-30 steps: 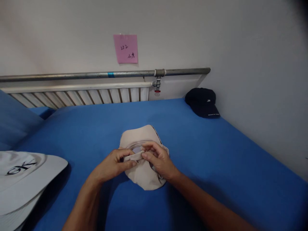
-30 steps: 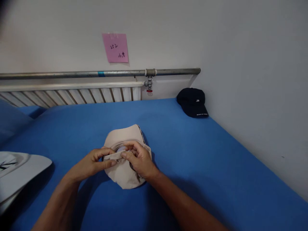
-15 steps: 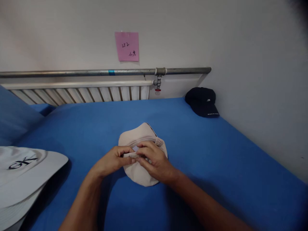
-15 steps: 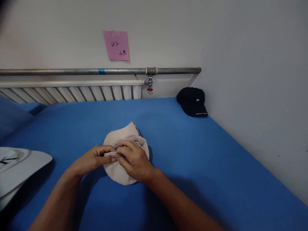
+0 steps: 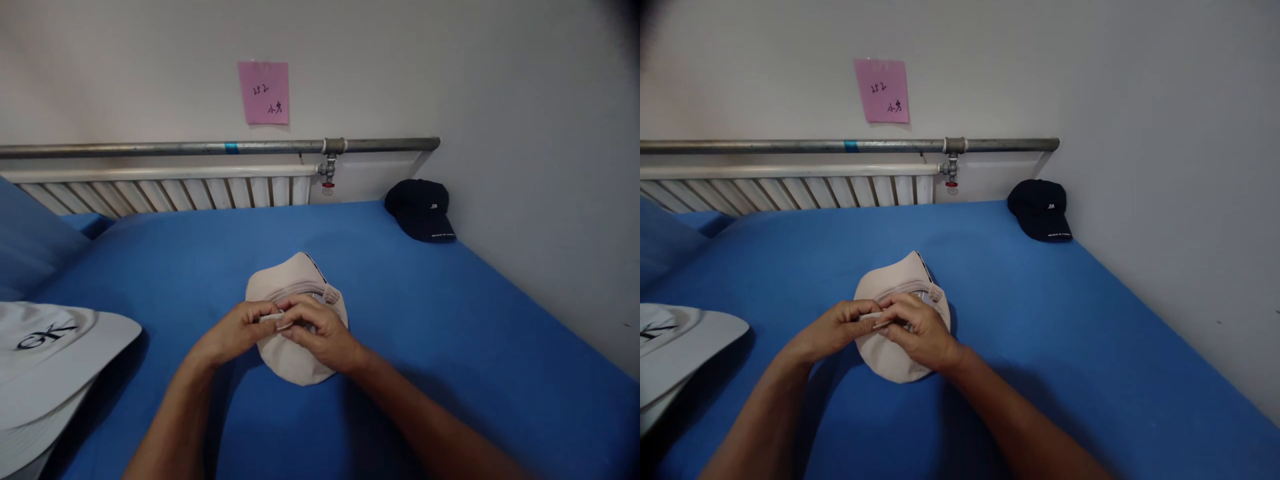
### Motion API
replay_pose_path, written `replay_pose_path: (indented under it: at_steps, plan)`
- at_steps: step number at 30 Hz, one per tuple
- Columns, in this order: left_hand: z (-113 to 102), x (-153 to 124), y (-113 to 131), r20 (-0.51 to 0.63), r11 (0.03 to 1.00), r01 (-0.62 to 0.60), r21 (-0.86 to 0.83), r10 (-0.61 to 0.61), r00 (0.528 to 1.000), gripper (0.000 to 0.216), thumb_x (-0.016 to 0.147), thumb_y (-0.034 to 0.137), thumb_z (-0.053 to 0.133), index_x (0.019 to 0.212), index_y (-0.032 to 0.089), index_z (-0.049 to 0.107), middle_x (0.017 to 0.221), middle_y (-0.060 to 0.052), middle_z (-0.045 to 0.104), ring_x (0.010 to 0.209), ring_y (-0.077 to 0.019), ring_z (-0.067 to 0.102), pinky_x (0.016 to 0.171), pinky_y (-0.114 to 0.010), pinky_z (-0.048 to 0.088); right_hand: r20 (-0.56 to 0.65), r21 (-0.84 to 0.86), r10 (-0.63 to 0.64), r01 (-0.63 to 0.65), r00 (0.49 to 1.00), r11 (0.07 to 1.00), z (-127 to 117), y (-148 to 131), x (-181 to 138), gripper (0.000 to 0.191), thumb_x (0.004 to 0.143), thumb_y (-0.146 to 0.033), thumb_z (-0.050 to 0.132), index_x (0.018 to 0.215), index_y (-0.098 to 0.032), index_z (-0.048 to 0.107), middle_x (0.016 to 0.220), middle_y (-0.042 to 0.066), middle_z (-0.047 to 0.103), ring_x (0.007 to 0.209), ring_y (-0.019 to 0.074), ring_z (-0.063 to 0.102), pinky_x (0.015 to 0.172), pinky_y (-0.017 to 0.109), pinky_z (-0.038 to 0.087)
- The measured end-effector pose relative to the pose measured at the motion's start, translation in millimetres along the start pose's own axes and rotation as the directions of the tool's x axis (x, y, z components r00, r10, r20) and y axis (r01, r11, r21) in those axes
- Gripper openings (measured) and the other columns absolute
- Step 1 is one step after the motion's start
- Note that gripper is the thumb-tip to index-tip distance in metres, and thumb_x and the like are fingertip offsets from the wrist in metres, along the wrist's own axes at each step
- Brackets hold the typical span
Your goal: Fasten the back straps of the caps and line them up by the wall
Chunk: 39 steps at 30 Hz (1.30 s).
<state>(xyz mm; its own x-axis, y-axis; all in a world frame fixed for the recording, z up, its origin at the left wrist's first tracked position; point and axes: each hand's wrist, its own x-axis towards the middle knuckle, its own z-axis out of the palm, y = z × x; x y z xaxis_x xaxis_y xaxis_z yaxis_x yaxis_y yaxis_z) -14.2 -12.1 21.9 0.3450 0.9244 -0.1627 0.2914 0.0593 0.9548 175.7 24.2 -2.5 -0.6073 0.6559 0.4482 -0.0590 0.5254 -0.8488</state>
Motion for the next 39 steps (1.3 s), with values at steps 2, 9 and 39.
replay_pose_path:
  at_steps: [2,9,39]
  plan:
    - [0,-1,1,-0.001,1.000,0.021,-0.021,-0.021,1.000,0.026,0.085,0.039,0.057,0.074,0.016,0.059,0.068,0.003,0.045,0.065,-0.0112,0.038,0.060,-0.025,0.031,-0.013,0.047,0.020,-0.019,1.000,0.999,-3,0,1,0.010,0.085,-0.019,0.060,0.089,-0.024,0.068,0.108,0.005,0.065,0.102,0.0186,0.061,0.093,0.038,0.047]
    - [0,-1,-1,-0.044,0.994,0.066,-0.085,-0.070,0.997,0.031,0.083,0.044,0.059,0.069,0.016,0.052,0.064,0.004,0.040,0.059,-0.0100,0.035,0.055,-0.025,0.027,0.075,0.253,0.218,-0.230,0.973,0.940,-18,0,5,0.013,0.086,-0.022,0.055,0.083,-0.023,0.068,0.112,0.003,0.068,0.106,0.0197,0.061,0.094,0.040,0.046]
    - [9,1,4,-0.162,0.921,0.069,-0.382,-0.140,0.977,0.019,0.064,0.017,0.072,0.082,0.016,0.064,0.077,0.001,0.063,0.070,-0.0110,0.054,0.066,-0.023,0.039,0.067,0.101,0.041,-0.048,0.997,0.994,-18,-1,3,0.013,0.088,-0.024,0.055,0.083,-0.021,0.066,0.109,0.005,0.066,0.103,0.0197,0.061,0.095,0.039,0.045]
